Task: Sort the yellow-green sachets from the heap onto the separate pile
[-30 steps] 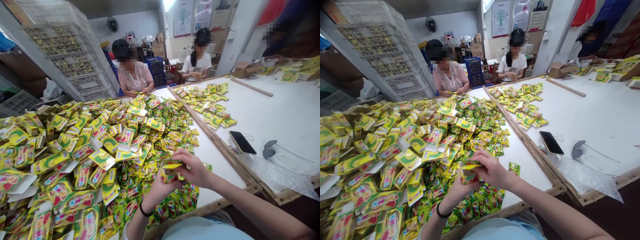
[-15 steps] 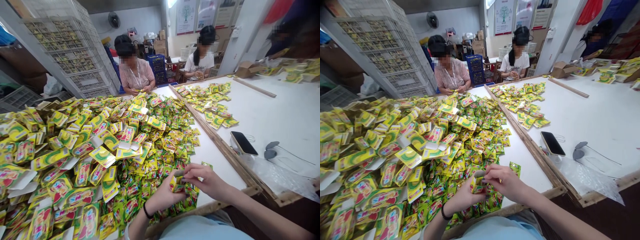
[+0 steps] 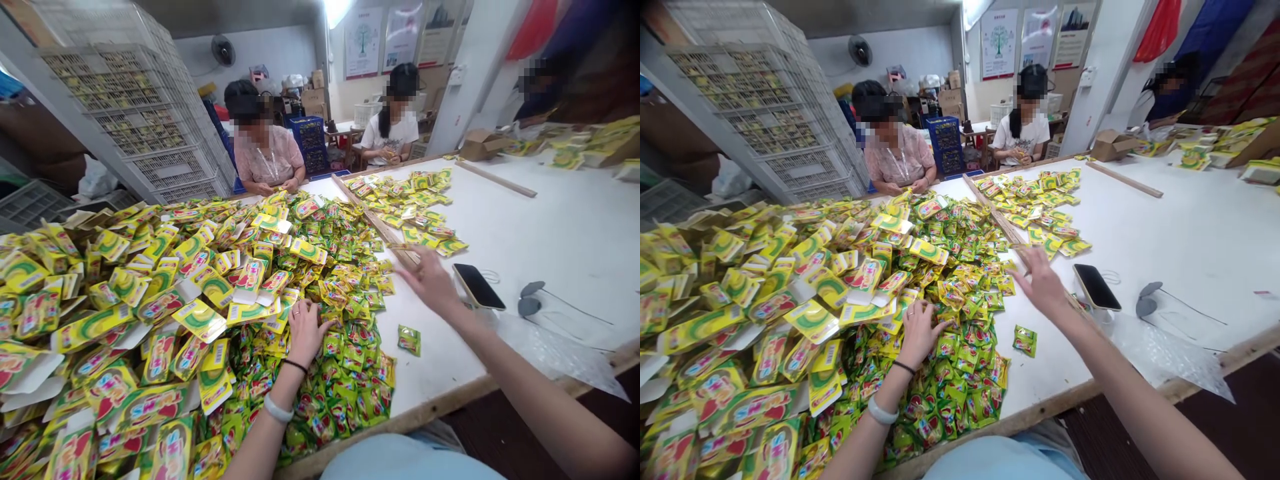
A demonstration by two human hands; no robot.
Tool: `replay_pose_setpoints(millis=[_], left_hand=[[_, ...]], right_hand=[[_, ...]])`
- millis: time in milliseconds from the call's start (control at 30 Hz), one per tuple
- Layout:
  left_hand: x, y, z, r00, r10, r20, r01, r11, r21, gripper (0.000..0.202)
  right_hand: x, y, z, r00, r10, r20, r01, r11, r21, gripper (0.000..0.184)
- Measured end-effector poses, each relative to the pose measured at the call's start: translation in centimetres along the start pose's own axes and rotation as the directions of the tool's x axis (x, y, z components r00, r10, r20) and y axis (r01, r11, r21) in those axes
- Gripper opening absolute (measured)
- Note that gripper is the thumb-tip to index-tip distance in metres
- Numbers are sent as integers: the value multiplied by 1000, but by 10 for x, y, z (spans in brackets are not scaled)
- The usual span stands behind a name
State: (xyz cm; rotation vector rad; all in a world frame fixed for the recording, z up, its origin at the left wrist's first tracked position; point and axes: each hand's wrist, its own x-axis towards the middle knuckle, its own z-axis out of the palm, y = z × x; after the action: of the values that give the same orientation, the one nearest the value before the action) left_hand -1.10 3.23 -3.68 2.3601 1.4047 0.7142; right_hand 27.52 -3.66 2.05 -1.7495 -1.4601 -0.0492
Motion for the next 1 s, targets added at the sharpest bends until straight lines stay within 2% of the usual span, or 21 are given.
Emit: replay_pose_setpoints(millis=[33,100,133,200,233,300,367,400,433,500,600,667,733,767,800,833,900,967,1000], left_hand=[[-1,-1,-1,1000,8,13,-7,998,-60,20],[-6,0,-3,999,18,40,-10,981,-192,8],[-9,2,-5,998,18,61,-2,969,-245,9],[-15,7,-9,995,9,104,25,947,-322,17],[-17,10,-11,993,3,122,41,932,-359,20],[-20,15,-15,989,-9,149,72,902,-426,24],[-23,19,-19,977,-31,212,141,838,-528,25],[-24,21,-21,966,-36,256,183,793,-581,24],[-27,23,-21,954,-31,299,220,750,-624,24],[-32,28,-22,932,-2,363,259,704,-661,24],[-36,37,-26,908,91,409,200,763,-614,27],[-31,40,-34,896,171,410,85,840,-536,29],[-15,35,-48,928,198,317,-73,928,-365,31],[-3,28,-56,958,175,225,-123,966,-226,32],[10,19,-65,986,131,102,-125,990,-61,34],[23,7,-74,996,75,-37,-70,991,118,38],[48,-22,-89,958,-41,-283,156,904,397,56],[63,-48,-101,931,-111,-347,287,810,512,69],[66,-56,-104,931,-123,-345,303,787,538,71]], right_hand=[[-7,-3,10,995,-3,100,-4,997,71,53],[-30,-16,31,945,-32,324,-47,971,234,52],[-43,-24,42,912,-54,407,-77,952,297,55],[-65,-41,59,862,-80,501,-148,905,399,65],[-73,-48,66,841,-72,537,-214,866,452,69],[-82,-58,74,778,-39,627,-406,731,549,67],[-83,-65,76,698,-53,714,-561,579,591,50],[-82,-67,75,669,-82,739,-595,537,598,42],[-81,-68,72,654,-113,748,-597,531,602,37],[-79,-70,65,649,-153,745,-544,590,596,36],[-79,-70,55,624,-176,761,-456,710,537,39],[-82,-66,51,594,-169,787,-356,822,444,29],[-88,-58,52,612,-137,779,-140,951,277,22],[-92,-53,54,635,-119,763,-34,983,181,19],[-95,-48,56,660,-101,745,45,994,95,16],[-99,-42,58,681,-81,727,85,996,32,14],[-103,-32,61,706,-30,708,74,997,-32,13],[-101,-25,59,727,11,686,45,997,-64,14],[-98,-24,56,736,27,677,25,997,-67,15]])
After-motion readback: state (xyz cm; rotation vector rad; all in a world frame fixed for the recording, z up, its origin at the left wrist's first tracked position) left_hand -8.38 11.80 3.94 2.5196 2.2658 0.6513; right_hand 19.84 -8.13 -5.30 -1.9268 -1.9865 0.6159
